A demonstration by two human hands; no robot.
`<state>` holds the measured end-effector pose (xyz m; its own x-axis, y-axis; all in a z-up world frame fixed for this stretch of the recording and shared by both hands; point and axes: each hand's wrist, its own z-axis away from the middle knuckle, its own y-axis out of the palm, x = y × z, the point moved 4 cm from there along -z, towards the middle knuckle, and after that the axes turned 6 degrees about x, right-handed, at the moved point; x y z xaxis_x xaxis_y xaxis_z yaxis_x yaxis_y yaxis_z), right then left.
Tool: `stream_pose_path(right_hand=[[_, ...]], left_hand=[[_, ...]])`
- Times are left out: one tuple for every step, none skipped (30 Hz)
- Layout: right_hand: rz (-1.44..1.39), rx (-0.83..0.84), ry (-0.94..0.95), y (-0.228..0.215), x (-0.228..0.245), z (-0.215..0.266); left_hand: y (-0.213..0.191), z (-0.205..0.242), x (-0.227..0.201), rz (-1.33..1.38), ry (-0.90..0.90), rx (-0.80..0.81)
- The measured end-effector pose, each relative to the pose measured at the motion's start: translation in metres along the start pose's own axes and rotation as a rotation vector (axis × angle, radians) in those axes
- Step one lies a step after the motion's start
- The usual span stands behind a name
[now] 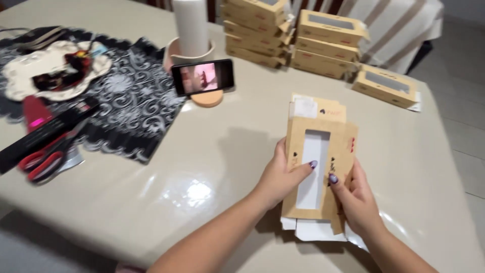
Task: Folding flat cardboard templates into assembled boxes
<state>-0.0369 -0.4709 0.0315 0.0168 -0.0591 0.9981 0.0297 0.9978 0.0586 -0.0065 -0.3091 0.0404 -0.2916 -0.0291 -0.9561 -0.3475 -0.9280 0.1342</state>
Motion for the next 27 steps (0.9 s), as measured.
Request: stream_pose_path(right_hand=[[-0.037, -0.042, 0.1, -0.002, 0.001, 0.003], [-0.075, -0.083, 0.199, -0.002, 0.001, 0.006], [-0.075, -0.09, 0.199, -0.015, -0.015, 0.003], [-0.185, -0.038, 0.235, -0.024, -0.034, -0.001], [-0.298, 0.016, 0.273, -0.032, -0.053, -0.004], [-0.302, 0.01, 0.275, -0.028, -0.05, -0.003], [-0.234, -0.023, 0.289, -0.025, -0.049, -0.002], [-0.166, -0.057, 0.303, -0.022, -0.048, 0.0], [-0.174, -0.065, 0.304, -0.021, -0.048, 0.002], [-0.181, -0.076, 0.292, -0.019, -0.047, 0.003], [-0.184, -0.086, 0.279, -0.018, -0.046, 0.003], [-0.189, -0.094, 0.278, -0.021, -0.051, 0.002], [-0.174, -0.093, 0.301, -0.026, -0.057, 0.002], [-0.16, -0.092, 0.324, -0.03, -0.063, 0.002], [-0.161, -0.1, 0.326, -0.029, -0.064, 0.003], [-0.218, -0.058, 0.356, -0.026, -0.067, 0.005], [-0.277, -0.017, 0.386, -0.023, -0.07, 0.006], [-0.281, -0.028, 0.387, -0.018, -0.066, 0.008], [-0.224, -0.036, 0.364, -0.014, -0.06, 0.009], [-0.167, -0.044, 0.34, -0.01, -0.055, 0.01], [-0.171, -0.054, 0.341, -0.01, -0.054, 0.01], [-0.171, -0.045, 0.344, -0.01, -0.052, 0.01], [-0.171, -0.036, 0.343, -0.01, -0.051, 0.009], [-0.176, -0.046, 0.341, -0.022, -0.056, 0.002], [-0.075, -0.049, 0.316, -0.036, -0.061, -0.005], [0.026, -0.052, 0.293, -0.049, -0.065, -0.011], [0.023, -0.064, 0.295, -0.074, -0.064, -0.02]], left_hand=[[0.005, -0.005, 0.009, 0.102, 0.042, 0.016], [0.009, -0.01, 0.018, 0.205, 0.082, 0.032], [0.01, -0.01, 0.024, 0.204, 0.08, 0.039], [0.009, -0.01, 0.03, 0.239, 0.073, 0.03], [0.007, -0.009, 0.037, 0.272, 0.062, 0.017], [0.007, -0.013, 0.045, 0.269, 0.057, 0.021], [0.006, -0.015, 0.053, 0.367, 0.054, 0.016], [0.004, -0.018, 0.061, 0.465, 0.051, 0.009], [0.004, -0.016, 0.06, 0.458, 0.045, 0.016], [0.005, -0.014, 0.057, 0.48, 0.047, 0.028], [0.005, -0.013, 0.054, 0.505, 0.053, 0.041], [0.005, -0.015, 0.056, 0.5, 0.049, 0.048], [0.003, -0.018, 0.061, 0.506, 0.001, -0.002], [0.002, -0.02, 0.066, 0.512, -0.047, -0.052], [-0.001, -0.018, 0.063, 0.51, -0.053, -0.046], [-0.004, -0.015, 0.057, 0.481, -0.009, -0.049], [-0.008, -0.013, 0.052, 0.45, 0.034, -0.05], [-0.007, -0.014, 0.053, 0.446, 0.026, -0.042], [-0.009, -0.014, 0.055, 0.457, 0.028, -0.09], [-0.01, -0.014, 0.057, 0.466, 0.03, -0.138], [-0.009, -0.011, 0.053, 0.462, 0.024, -0.13], [-0.009, -0.007, 0.049, 0.428, 0.007, -0.141], [-0.009, -0.005, 0.045, 0.393, -0.006, -0.152], [-0.01, -0.009, 0.054, 0.387, -0.009, -0.142], [-0.011, -0.013, 0.061, 0.34, 0.039, -0.105], [-0.012, -0.017, 0.069, 0.294, 0.088, -0.068], [-0.01, -0.018, 0.066, 0.291, 0.082, -0.057]])
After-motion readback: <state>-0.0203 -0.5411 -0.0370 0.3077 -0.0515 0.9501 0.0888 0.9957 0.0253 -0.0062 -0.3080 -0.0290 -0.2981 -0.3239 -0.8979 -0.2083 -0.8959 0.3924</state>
